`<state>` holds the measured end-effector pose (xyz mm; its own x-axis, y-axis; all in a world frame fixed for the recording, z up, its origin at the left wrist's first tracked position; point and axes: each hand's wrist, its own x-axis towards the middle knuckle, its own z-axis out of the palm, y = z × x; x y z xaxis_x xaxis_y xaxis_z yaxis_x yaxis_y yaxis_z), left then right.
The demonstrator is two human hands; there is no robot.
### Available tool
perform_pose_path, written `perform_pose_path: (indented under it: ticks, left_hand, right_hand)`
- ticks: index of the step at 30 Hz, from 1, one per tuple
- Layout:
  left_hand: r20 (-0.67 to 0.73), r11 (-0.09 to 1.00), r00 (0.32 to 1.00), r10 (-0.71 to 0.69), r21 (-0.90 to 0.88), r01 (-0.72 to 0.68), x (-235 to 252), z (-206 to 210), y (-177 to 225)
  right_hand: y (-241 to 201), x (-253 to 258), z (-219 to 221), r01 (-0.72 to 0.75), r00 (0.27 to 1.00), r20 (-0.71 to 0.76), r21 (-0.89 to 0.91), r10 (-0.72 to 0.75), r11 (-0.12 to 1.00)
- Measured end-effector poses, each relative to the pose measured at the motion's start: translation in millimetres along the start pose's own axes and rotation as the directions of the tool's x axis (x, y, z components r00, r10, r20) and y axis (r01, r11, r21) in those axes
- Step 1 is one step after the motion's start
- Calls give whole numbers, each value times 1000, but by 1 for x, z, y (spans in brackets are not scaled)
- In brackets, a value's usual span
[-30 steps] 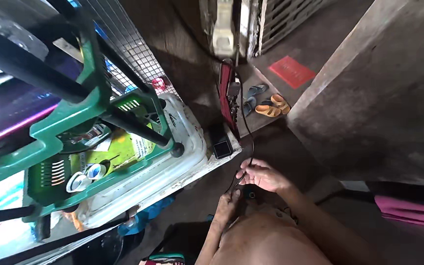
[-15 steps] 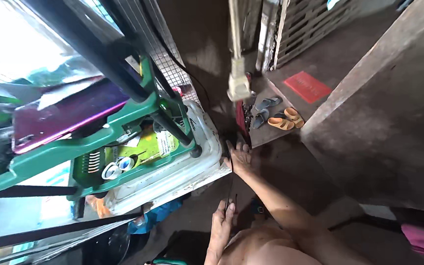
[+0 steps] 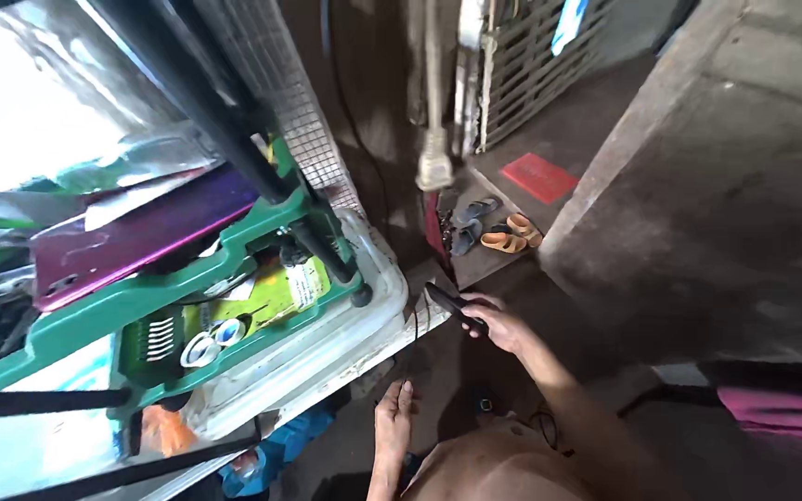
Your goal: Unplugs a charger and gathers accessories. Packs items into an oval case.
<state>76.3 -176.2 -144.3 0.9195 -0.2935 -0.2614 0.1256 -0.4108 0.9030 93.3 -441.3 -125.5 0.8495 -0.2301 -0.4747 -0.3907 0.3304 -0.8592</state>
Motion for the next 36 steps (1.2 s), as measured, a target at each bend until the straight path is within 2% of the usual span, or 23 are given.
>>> perform_pose_path:
  ticks: [1, 3, 5, 8, 12, 15, 18, 21, 23, 26, 28, 29, 31, 33, 35, 36]
  left_hand:
    - [14, 1000, 1000, 3, 27, -3, 5, 2, 1]
    - [42, 990, 999, 0, 138, -6, 18, 7, -3]
    - [80, 958, 996, -40, 286, 15, 34, 12, -5]
    - [139, 921, 988, -74, 390, 14, 55, 21, -13]
    - [219, 921, 975, -32, 386, -57, 64, 32, -15]
    - [274, 928, 962, 5, 358, -107, 59, 38, -2]
    - [305, 941, 946, 109, 275, -197, 50, 37, 13]
    - [268, 944, 916, 299, 60, -326, 33, 35, 38]
    - [233, 928, 899, 370, -141, -345, 16, 30, 70]
    - [156, 838, 867, 473, -384, -387, -5, 14, 128]
    - [116, 790, 822, 558, -379, -483, -11, -4, 164]
    - [103, 769, 782, 615, -297, -566, -12, -15, 180]
    - [89, 652, 655, 750, 66, -755, -15, -39, 209]
    - [78, 502, 566, 821, 375, -779, -26, -61, 242]
    - [-1, 394, 461, 887, 523, -756, -33, -73, 274]
    - [-49, 337, 376, 925, 562, -755, -31, -79, 289]
  right_hand:
    - [10, -12, -11, -21, 999, 49, 187, 12, 982]
    - [30, -37, -26, -28, 990, 134, 493, -44, 870]
    - [39, -58, -33, -3, 977, 160, 677, -144, 736]
    - [35, -86, -35, 65, 963, 112, 784, -243, 617]
    - [33, -115, -41, 139, 924, 76, 846, -375, 515]
    - [35, -133, -42, 215, 864, 47, 866, -501, 452]
    - [38, -150, -37, 291, 809, 13, 860, -587, 420]
    - [36, -156, -35, 360, 744, -11, 849, -669, 387]
    - [30, -159, -33, 401, 716, -32, 836, -697, 374]
    - [9, -156, -34, 459, 617, -6, 815, -787, 354]
    - [-10, -154, -35, 530, 561, -2, 770, -828, 357]
    - [-20, -153, -36, 587, 536, -10, 723, -844, 364]
    - [-41, -147, -38, 699, 483, -25, 613, -875, 368]
    - [-65, -141, -36, 758, 442, -36, 550, -896, 351]
    - [-92, -136, -33, 779, 419, -43, 529, -907, 335]
    - [-106, -133, -33, 779, 397, -13, 533, -918, 330]
